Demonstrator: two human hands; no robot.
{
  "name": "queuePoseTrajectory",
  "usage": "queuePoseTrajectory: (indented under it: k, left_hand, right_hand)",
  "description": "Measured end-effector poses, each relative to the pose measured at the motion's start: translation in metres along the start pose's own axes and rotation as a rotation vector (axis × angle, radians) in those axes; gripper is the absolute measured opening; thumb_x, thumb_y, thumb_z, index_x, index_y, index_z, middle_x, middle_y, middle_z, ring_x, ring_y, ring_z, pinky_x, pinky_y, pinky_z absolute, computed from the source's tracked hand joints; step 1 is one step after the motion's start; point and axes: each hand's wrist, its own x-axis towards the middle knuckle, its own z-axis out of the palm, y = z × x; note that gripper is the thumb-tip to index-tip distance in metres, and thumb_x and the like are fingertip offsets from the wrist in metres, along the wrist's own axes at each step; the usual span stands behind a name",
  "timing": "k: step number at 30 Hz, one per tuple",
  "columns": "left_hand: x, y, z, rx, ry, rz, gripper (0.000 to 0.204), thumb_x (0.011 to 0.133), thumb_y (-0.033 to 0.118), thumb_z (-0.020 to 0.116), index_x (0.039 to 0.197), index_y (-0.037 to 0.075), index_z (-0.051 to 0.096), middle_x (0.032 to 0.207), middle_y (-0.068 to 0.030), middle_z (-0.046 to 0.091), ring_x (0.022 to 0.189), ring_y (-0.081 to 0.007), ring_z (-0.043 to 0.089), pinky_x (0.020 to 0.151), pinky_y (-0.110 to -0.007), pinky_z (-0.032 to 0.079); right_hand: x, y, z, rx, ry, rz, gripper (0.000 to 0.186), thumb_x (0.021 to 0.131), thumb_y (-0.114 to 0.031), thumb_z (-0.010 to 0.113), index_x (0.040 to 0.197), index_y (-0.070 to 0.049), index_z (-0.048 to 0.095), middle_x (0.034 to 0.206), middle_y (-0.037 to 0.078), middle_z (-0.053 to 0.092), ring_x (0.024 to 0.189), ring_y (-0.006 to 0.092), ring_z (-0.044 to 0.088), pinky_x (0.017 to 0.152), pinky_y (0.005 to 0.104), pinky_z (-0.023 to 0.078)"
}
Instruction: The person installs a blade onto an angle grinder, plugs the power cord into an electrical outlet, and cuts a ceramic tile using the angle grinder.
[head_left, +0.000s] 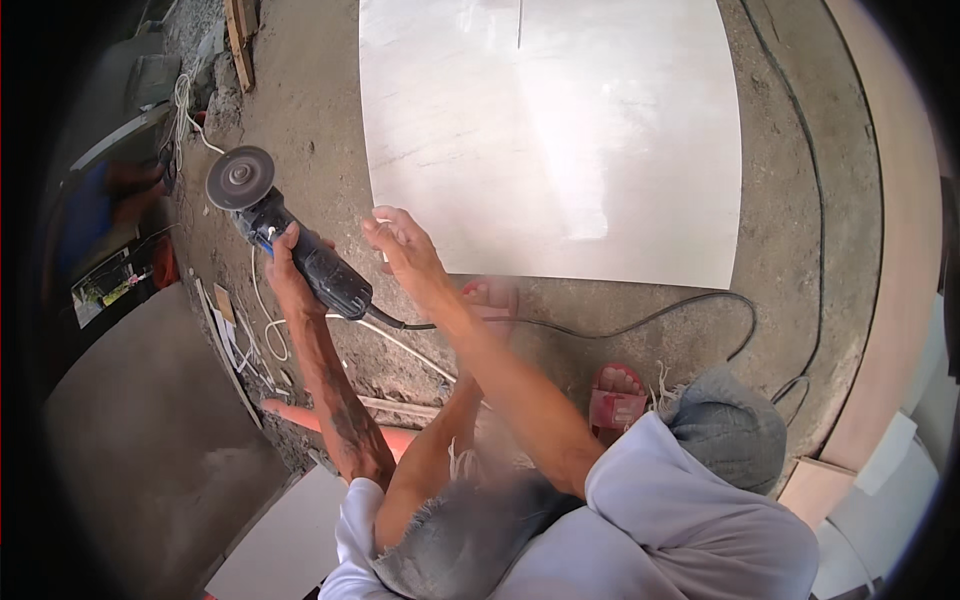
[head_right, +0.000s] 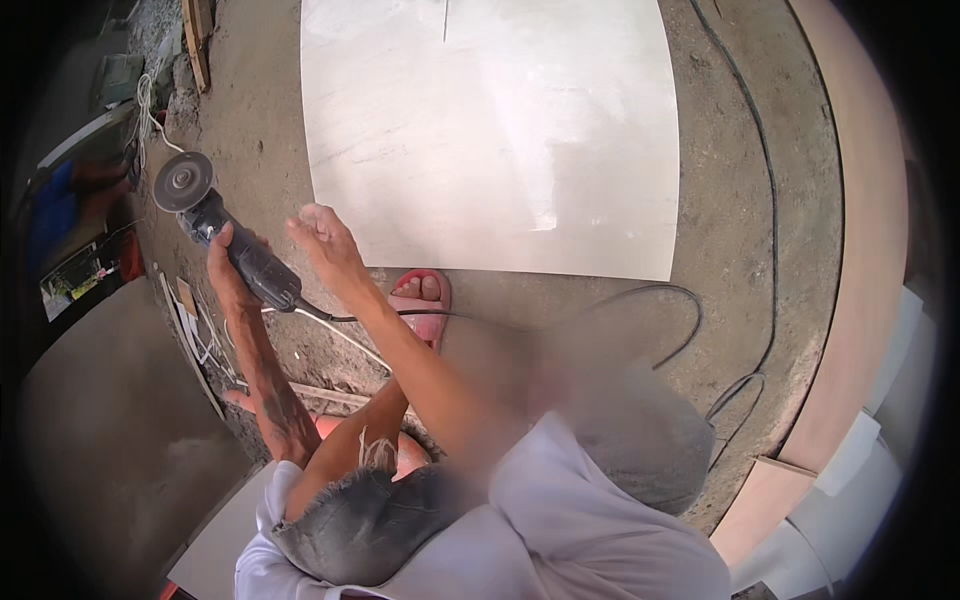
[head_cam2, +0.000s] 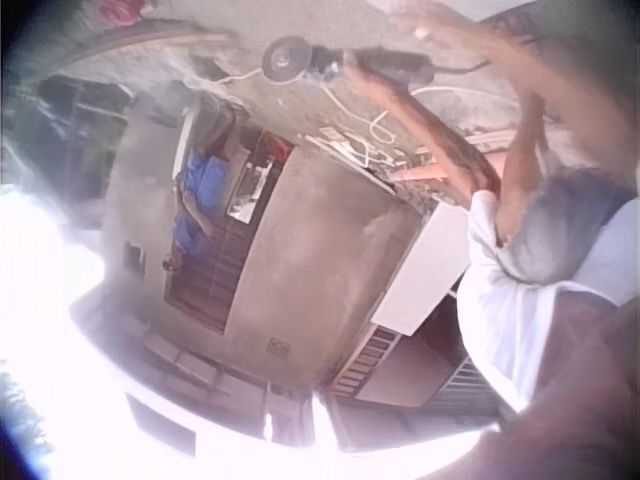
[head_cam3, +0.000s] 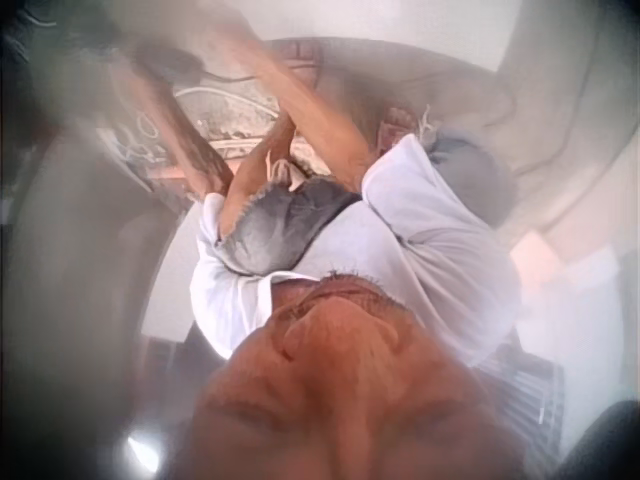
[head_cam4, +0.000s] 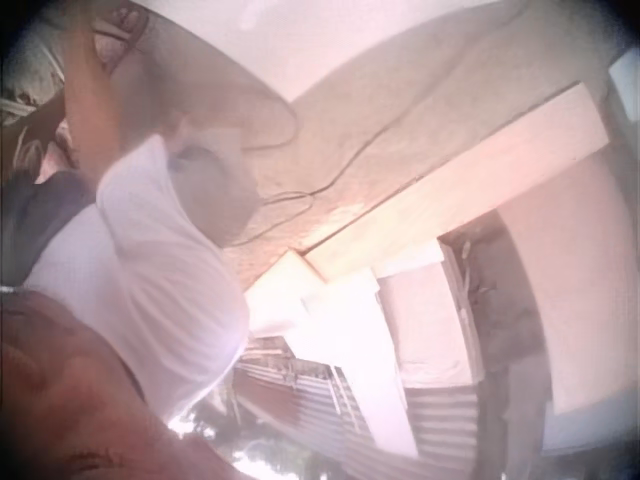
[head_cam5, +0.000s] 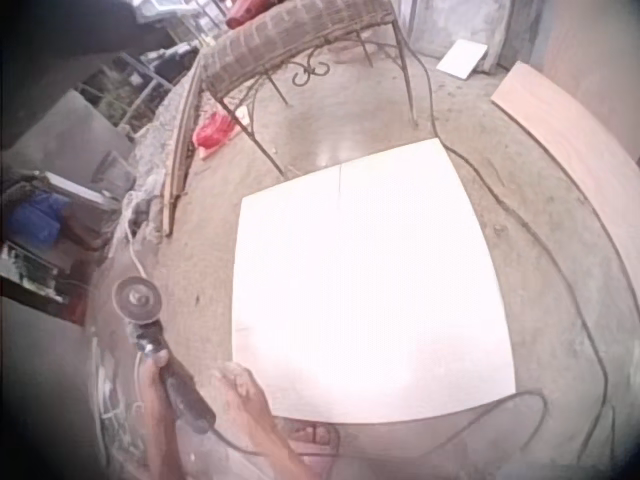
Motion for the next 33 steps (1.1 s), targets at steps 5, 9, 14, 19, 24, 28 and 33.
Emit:
queuePoseTrajectory:
  k: [5,9,14,19,24,28,33]
  left_hand:
    - [-0.067,-0.011,-0.047,-0.205,0.233,-0.021,0.036,0.084,0.034,0.067,0.091,0.0,0.057,0.074,-0.0116,0.061,0.064,-0.0246,0.065,0.055,-0.035,0.055]
    - [-0.065,-0.061,-0.045,-0.18,0.075,0.019,0.036,0.082,0.032,0.065,0.091,-0.002,0.058,0.073,-0.0142,0.063,0.061,-0.025,0.064,0.054,-0.034,0.054]
    - [-0.048,-0.127,-0.035,-0.22,-0.092,-0.172,0.036,0.079,0.029,0.066,0.088,-0.005,0.061,0.073,-0.0154,0.064,0.059,-0.0215,0.062,0.053,-0.031,0.051]
    - [-0.023,-0.166,-0.016,-0.302,-0.019,-0.091,0.025,0.076,0.018,0.07,0.088,-0.003,0.063,0.073,-0.0067,0.06,0.059,-0.0172,0.058,0.054,-0.03,0.049]
    - [-0.008,-0.187,-0.022,-0.239,0.004,-0.038,0.013,0.076,0.011,0.07,0.084,0.004,0.061,0.073,0.0005,0.055,0.06,-0.012,0.053,0.056,-0.029,0.045]
    - [-0.007,-0.196,-0.023,-0.229,0.012,-0.054,0.012,0.077,0.011,0.071,0.08,0.007,0.06,0.071,0.0031,0.053,0.059,-0.0105,0.051,0.056,-0.028,0.043]
    - [-0.012,-0.185,-0.02,-0.17,0.034,-0.112,0.011,0.078,0.01,0.07,0.079,0.008,0.059,0.071,0.0033,0.053,0.06,-0.0099,0.05,0.056,-0.027,0.042]
  right_hand:
    - [-0.038,0.055,0.0,-0.118,0.849,0.25,0.057,0.097,-0.047,0.056,0.121,0.003,0.046,0.105,0.015,0.056,0.101,0.0248,0.056,0.087,0.038,0.047]
    - [-0.05,0.058,-0.068,0.016,1.115,0.183,0.049,0.098,-0.039,0.057,0.118,0.004,0.045,0.102,0.016,0.055,0.095,0.0235,0.057,0.079,0.0371,0.05]
    - [-0.09,0.015,-0.131,0.117,1.17,-0.042,0.044,0.097,-0.029,0.059,0.119,0.005,0.045,0.106,0.017,0.056,0.096,0.0226,0.058,0.079,0.0372,0.05]
    - [-0.11,-0.052,-0.187,0.268,1.358,-0.26,0.056,0.093,-0.026,0.061,0.126,0.011,0.036,0.126,0.025,0.05,0.105,0.0295,0.06,0.085,0.0399,0.052]
    - [-0.12,-0.057,-0.218,0.275,1.411,-0.222,0.047,0.088,-0.027,0.069,0.122,0.001,0.052,0.119,0.016,0.056,0.094,0.0277,0.058,0.082,0.0461,0.05]
    - [-0.13,-0.051,-0.237,0.167,1.401,-0.205,0.037,0.087,-0.024,0.073,0.108,0.001,0.056,0.087,0.014,0.056,0.067,0.0239,0.059,0.059,0.0349,0.053]
    - [-0.133,-0.058,-0.244,0.211,1.302,-0.277,0.037,0.087,-0.021,0.071,0.102,0.009,0.055,0.084,0.014,0.059,0.059,0.0226,0.06,0.048,0.0318,0.052]
